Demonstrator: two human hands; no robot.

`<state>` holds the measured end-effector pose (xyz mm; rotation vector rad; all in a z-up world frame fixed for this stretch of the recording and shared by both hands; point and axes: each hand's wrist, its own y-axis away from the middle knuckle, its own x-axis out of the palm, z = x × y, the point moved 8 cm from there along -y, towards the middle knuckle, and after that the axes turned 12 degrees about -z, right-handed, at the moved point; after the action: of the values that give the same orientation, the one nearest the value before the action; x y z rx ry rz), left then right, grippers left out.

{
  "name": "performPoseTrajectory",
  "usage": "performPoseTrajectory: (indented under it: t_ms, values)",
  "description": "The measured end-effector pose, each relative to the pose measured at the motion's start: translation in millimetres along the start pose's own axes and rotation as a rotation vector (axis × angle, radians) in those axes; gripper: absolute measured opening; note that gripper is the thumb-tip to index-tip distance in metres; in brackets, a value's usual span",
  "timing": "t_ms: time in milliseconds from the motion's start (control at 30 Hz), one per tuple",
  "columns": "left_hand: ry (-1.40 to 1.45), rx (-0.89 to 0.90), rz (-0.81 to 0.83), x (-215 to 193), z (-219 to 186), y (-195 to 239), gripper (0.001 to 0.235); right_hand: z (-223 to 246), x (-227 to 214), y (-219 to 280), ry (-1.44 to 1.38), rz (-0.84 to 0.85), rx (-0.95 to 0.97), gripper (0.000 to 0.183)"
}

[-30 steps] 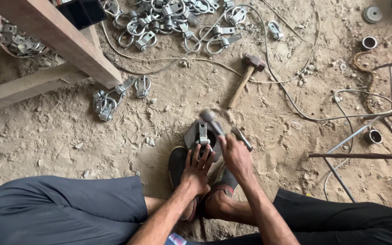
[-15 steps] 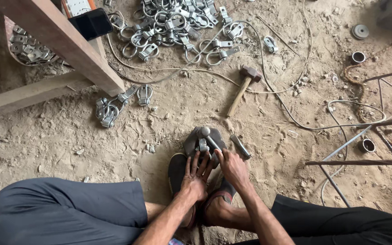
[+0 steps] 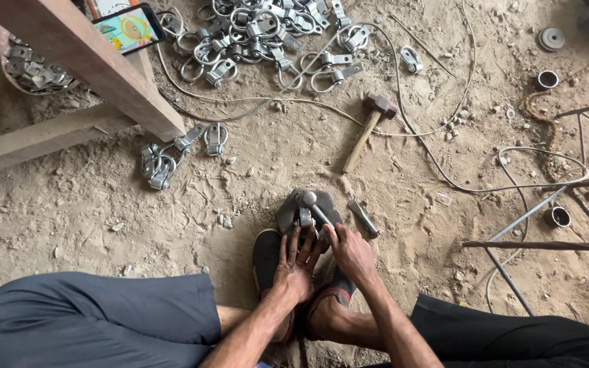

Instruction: The person uses a hammer and a small metal rod to secure pins into metal clamp assemblies while working on a dirt floor.

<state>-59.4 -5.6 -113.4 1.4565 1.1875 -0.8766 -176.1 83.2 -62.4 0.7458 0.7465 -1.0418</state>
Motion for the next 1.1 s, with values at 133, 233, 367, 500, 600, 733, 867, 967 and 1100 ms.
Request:
performPoseTrajectory:
  t_ms: [133, 233, 367, 500, 600, 733, 867, 967, 1100]
  values:
    - [-0.014, -0.010, 0.008, 4, -1, -3, 0.096, 5, -4, -1, -0.070, -0.015, -0.027, 0.048]
    - [-0.019, -0.016, 0.029, 7, -3, -4, 0.097, 4, -1, 0, -0.112, 0.020, -0.001, 0.047]
    - [-0.018, -0.009, -0.001, 7, -5, -4, 0.101, 0, 4, -1, -0.101, 0.057, 0.030, 0.047]
    - [-0.006, -0.017, -0.006, 10, -5, -5, 0.103, 10, -4, -2, -0.126, -0.063, -0.137, 0.047]
    - [-0.009, -0.026, -0.008, 11, -5, -5, 0.104, 2, 3, -1, -0.140, 0.030, -0.018, 0.048]
    - [0.007, -0.023, -0.011, 12, -5, -6, 0.105, 4, 0, -2, -0.172, 0.043, 0.003, 0.047]
    - [-0.003, -0.015, -0.023, 13, -4, -5, 0.105, 7, 0, -1, -0.183, 0.049, 0.006, 0.048]
    - [-0.020, -0.009, -0.050, 12, -5, -6, 0.105, 6, -1, -2, -0.175, 0.047, 0.008, 0.050]
    - [-0.002, -0.014, -0.070, 8, -5, -6, 0.105, 7, -2, -2, -0.172, 0.043, 0.011, 0.051]
